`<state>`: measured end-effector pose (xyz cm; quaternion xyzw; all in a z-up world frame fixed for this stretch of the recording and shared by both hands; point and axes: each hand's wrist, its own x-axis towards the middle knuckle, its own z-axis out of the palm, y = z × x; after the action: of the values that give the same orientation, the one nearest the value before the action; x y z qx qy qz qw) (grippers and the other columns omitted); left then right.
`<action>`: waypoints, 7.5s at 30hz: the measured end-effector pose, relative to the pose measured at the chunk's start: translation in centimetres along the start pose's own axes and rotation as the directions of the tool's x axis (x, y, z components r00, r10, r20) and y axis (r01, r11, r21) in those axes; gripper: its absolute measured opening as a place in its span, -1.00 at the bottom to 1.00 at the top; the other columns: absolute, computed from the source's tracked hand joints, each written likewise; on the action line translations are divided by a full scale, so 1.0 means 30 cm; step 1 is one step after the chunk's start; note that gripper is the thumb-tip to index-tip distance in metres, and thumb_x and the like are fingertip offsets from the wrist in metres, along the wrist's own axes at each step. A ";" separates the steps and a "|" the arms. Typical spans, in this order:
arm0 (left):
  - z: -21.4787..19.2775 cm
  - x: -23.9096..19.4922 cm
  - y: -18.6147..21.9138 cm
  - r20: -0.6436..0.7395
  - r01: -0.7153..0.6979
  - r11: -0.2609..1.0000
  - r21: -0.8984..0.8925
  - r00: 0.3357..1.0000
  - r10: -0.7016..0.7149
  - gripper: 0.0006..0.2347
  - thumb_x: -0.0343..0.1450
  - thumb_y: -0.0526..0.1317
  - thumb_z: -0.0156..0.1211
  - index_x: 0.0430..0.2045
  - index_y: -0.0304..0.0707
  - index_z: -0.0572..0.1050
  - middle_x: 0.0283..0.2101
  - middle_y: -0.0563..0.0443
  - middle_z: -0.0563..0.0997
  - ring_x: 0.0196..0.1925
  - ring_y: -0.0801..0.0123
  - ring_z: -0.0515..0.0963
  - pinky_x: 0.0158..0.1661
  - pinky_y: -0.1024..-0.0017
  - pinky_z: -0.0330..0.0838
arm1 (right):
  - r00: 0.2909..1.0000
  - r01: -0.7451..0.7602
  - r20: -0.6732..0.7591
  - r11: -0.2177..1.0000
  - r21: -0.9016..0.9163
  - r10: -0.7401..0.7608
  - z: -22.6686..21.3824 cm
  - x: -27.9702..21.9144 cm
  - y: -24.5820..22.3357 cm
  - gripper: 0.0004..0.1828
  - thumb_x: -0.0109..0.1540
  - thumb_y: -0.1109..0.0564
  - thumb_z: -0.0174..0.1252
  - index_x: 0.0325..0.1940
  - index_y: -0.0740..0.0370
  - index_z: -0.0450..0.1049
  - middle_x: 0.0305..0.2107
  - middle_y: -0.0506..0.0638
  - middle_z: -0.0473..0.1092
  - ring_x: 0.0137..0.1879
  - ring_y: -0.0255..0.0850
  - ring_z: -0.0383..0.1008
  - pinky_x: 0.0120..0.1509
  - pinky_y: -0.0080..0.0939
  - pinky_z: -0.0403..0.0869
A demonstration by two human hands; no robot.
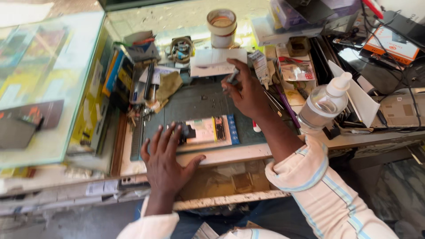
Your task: The person uses a precision screwdriver and a red utility knife to work on the internal components of a disassembled smartphone. They repeatedly loosen and tighten screws on the motherboard and battery area, and use the knife to pry or adjust parts near the top edge of the device.
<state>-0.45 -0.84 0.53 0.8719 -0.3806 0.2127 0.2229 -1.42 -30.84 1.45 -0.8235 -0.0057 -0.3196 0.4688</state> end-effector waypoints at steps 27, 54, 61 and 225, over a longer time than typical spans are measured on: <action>0.082 0.276 -0.182 0.039 0.074 0.830 -0.553 0.997 -0.063 -0.77 0.35 -0.12 0.45 -0.20 -0.17 0.68 -0.21 0.03 0.71 -0.22 0.31 0.67 -0.19 0.33 0.51 | 0.996 0.034 0.074 0.980 0.196 -0.049 0.093 -0.015 -0.007 -0.43 0.39 0.32 0.17 0.43 0.21 0.12 -0.10 0.12 0.55 -0.01 -0.20 0.66 0.07 -0.24 0.70; 0.117 0.283 -0.177 0.058 -0.049 0.855 -0.516 0.994 0.091 -0.89 0.35 -0.20 0.41 -0.31 -0.12 0.71 -0.39 0.13 0.69 -0.24 0.27 0.59 -0.06 0.27 0.33 | 0.972 0.172 0.108 0.949 0.265 -0.207 0.162 -0.075 -0.041 -0.52 0.36 0.38 0.24 0.23 0.18 0.16 -0.01 0.08 0.41 0.22 -0.10 0.59 0.16 -0.22 0.69; 0.121 0.284 -0.174 0.067 -0.041 0.868 -0.495 0.994 0.085 -0.92 0.35 -0.21 0.42 -0.36 -0.12 0.71 -0.44 0.13 0.66 -0.27 0.28 0.57 -0.07 0.28 0.31 | 0.968 0.155 0.146 0.945 0.288 -0.204 0.163 -0.074 -0.049 -0.52 0.37 0.38 0.24 0.24 0.16 0.17 -0.01 0.07 0.39 0.24 -0.08 0.59 0.19 -0.21 0.69; -0.058 0.177 -0.220 0.358 0.052 0.978 -0.200 0.933 0.023 -0.22 -0.05 0.27 0.54 0.03 -0.10 0.57 -0.07 -0.01 0.56 0.10 0.11 0.48 0.03 0.14 0.22 | 0.922 0.058 0.385 0.998 -0.017 -0.047 0.235 0.010 -0.105 -0.31 0.19 0.04 0.48 0.37 -0.01 0.37 -0.25 -0.02 0.59 -0.14 -0.35 0.69 -0.03 -0.31 0.70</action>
<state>7.49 1.12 3.31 0.8710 -0.4284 0.0078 0.2405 1.51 -23.70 1.52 -0.8760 -0.1151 -0.1645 0.4385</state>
